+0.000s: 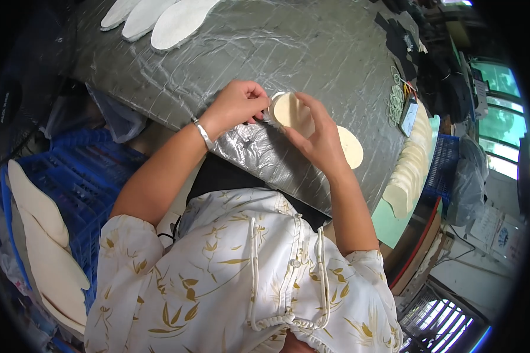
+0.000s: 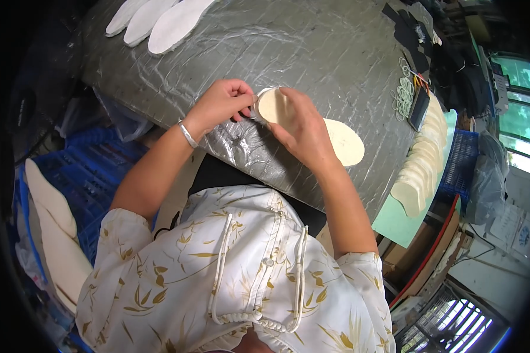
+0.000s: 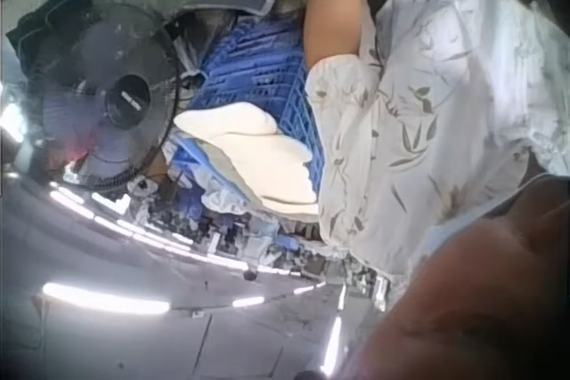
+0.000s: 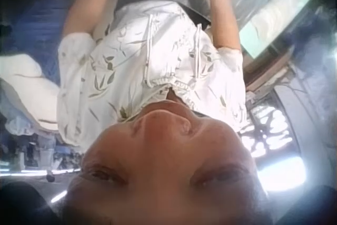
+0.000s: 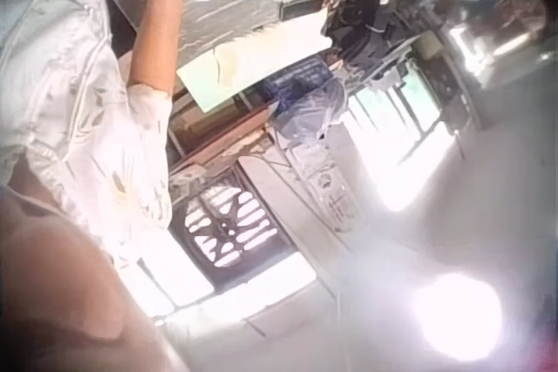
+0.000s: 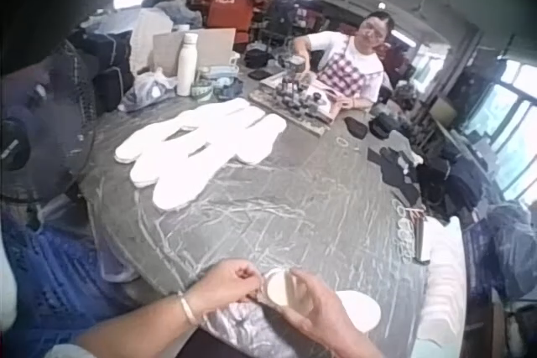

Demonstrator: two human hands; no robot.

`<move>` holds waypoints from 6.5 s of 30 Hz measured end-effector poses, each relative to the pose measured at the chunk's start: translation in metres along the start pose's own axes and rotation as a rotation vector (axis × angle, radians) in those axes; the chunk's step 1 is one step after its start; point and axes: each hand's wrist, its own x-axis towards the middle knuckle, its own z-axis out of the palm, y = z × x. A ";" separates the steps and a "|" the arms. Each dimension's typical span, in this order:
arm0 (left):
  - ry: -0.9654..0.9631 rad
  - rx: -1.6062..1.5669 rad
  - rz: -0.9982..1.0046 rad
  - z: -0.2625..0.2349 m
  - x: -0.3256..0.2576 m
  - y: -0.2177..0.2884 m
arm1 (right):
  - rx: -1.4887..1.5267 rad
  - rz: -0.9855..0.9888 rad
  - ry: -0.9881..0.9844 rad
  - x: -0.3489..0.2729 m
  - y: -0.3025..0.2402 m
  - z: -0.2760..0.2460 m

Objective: Checking and stacking shoe insoles at a workbench.

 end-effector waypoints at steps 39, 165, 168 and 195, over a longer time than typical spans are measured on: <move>-0.277 -0.333 0.633 0.095 -0.024 0.106 | -0.007 -0.297 0.552 -0.029 -0.051 -0.117; 0.218 -0.877 0.457 0.021 0.090 0.094 | 0.268 -0.171 0.764 -0.059 -0.009 -0.058; 0.213 -0.916 0.436 0.022 0.093 0.092 | 0.490 -0.064 0.618 -0.065 -0.009 -0.061; -0.407 0.237 0.220 0.049 0.036 0.069 | -0.096 -0.046 0.250 -0.100 0.057 -0.090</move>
